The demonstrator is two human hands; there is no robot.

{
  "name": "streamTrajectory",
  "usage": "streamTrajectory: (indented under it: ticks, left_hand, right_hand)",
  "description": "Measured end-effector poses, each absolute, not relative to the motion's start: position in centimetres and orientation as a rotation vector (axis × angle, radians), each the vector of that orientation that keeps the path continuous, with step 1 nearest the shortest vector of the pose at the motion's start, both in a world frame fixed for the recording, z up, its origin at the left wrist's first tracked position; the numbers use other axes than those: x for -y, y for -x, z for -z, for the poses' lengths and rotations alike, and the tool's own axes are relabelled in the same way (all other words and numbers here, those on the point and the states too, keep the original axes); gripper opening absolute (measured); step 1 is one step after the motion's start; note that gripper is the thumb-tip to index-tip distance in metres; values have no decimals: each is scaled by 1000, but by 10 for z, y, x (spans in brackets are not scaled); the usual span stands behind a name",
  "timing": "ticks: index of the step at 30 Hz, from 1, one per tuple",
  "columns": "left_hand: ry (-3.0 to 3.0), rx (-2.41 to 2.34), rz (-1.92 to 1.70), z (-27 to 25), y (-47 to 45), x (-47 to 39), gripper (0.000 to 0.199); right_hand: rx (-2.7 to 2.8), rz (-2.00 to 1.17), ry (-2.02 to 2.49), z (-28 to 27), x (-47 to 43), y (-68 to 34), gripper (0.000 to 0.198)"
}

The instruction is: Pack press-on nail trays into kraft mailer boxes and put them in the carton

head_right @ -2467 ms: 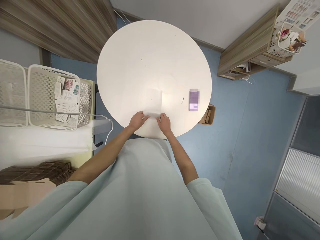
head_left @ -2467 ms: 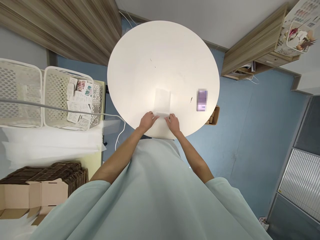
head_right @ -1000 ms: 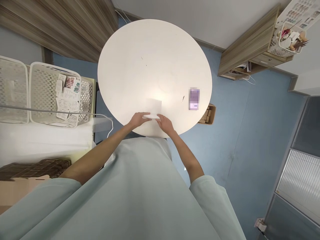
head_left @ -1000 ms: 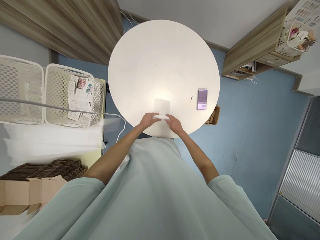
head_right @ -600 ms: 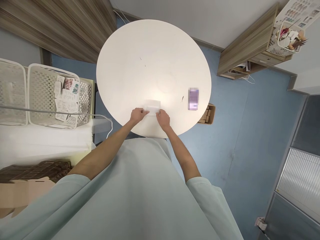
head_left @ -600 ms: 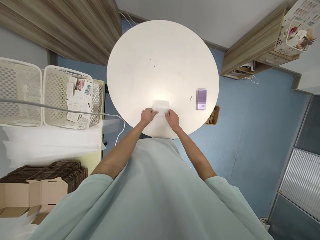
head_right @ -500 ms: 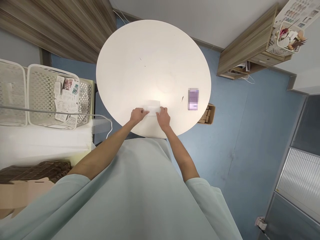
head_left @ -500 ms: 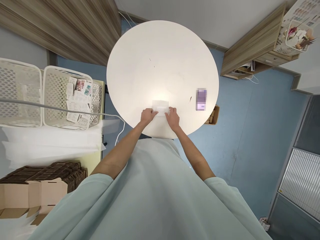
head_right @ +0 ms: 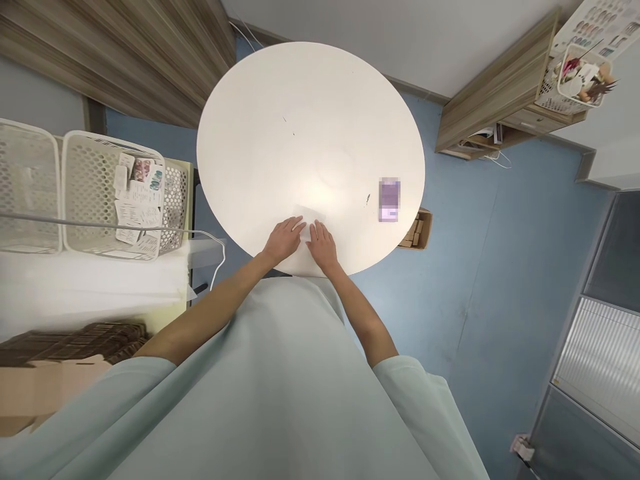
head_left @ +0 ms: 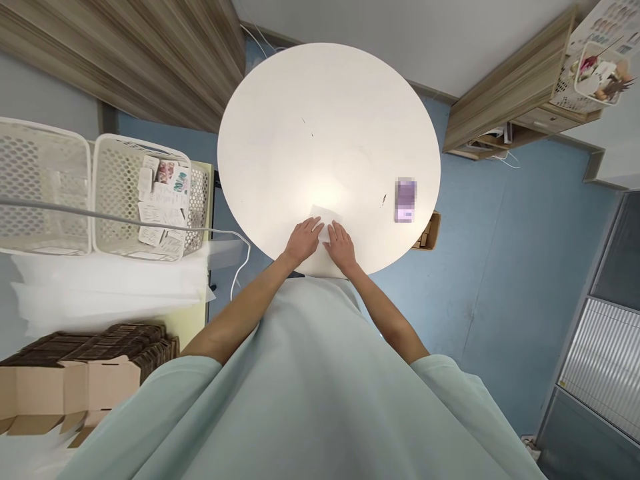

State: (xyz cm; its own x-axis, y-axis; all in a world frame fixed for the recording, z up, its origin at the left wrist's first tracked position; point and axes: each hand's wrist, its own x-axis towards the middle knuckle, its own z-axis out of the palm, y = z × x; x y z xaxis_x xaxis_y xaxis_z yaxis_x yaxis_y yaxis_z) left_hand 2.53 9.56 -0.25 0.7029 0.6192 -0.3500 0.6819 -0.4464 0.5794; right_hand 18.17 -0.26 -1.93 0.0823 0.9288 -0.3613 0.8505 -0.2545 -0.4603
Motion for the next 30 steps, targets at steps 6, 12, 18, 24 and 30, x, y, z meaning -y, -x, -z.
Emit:
streamTrajectory:
  ticks: [6, 12, 18, 24, 30]
  left_hand:
    - [-2217, -874, 221, -3, 8, -78, 72]
    - [-2136, -920, 217, -2, 0, -101, 53]
    - [-1994, -1163, 322, -7, -34, -136, 38]
    - [-1873, -1539, 313, -11, -70, -132, 47]
    - [-1995, -1678, 132, -12, -81, -109, 52]
  right_hand:
    - [1829, -960, 2090, 15, 23, -171, 61]
    - [1762, -1143, 2008, 2, 6, -201, 53]
    - [1568, -1183, 2186, -12, -38, -217, 46]
    - [1553, -1064, 2346, -10, -73, -213, 44]
    - [1724, -984, 2216, -1, -76, -209, 49]
